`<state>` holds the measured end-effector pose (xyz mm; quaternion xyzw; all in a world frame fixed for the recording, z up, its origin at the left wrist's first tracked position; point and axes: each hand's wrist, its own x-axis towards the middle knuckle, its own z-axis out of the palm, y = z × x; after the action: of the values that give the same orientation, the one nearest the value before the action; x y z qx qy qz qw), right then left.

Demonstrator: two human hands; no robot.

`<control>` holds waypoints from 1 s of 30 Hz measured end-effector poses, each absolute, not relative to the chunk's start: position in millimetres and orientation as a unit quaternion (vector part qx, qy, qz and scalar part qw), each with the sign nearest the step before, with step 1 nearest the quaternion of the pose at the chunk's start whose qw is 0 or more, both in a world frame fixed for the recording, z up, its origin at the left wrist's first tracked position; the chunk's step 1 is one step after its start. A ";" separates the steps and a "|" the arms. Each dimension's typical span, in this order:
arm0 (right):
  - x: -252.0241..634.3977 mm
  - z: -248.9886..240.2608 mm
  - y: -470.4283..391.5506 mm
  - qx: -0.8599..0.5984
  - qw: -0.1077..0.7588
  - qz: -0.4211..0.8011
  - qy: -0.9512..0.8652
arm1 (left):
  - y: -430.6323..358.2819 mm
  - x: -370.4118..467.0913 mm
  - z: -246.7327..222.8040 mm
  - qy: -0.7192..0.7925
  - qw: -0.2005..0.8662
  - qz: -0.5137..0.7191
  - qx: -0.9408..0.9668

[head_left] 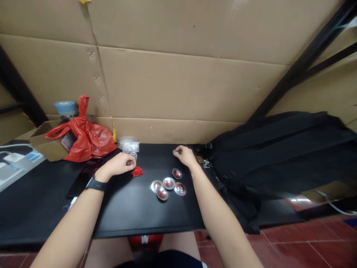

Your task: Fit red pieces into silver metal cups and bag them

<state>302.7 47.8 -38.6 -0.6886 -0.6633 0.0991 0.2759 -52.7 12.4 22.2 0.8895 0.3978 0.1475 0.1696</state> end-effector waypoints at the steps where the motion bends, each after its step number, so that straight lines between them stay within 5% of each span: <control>1: 302.9 -38.5 47.9 -0.687 0.273 0.104 -0.665 | 12.6 -52.9 21.9 0.397 0.169 0.142 0.891; 8: 294.0 -7.9 31.3 -0.636 0.226 0.078 -0.733 | 14.3 -55.3 18.8 0.390 0.168 0.128 0.896; 18: 284.4 18.5 2.0 -0.549 0.034 0.283 -0.786 | 17.2 -54.8 15.3 0.389 0.154 0.129 0.899; 22: 278.6 21.0 3.2 -0.530 0.068 0.264 -0.803 | 15.0 -51.3 19.9 0.391 0.139 0.155 0.897; 30: 227.7 18.7 -1.9 -0.479 0.299 0.248 -0.787 | -15.5 -13.2 34.8 0.343 0.090 0.262 0.898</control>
<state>227.7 -1.9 18.7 -0.4789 -0.7872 0.2477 0.2994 -13.2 -15.5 34.8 0.8975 0.3432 0.2621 0.0896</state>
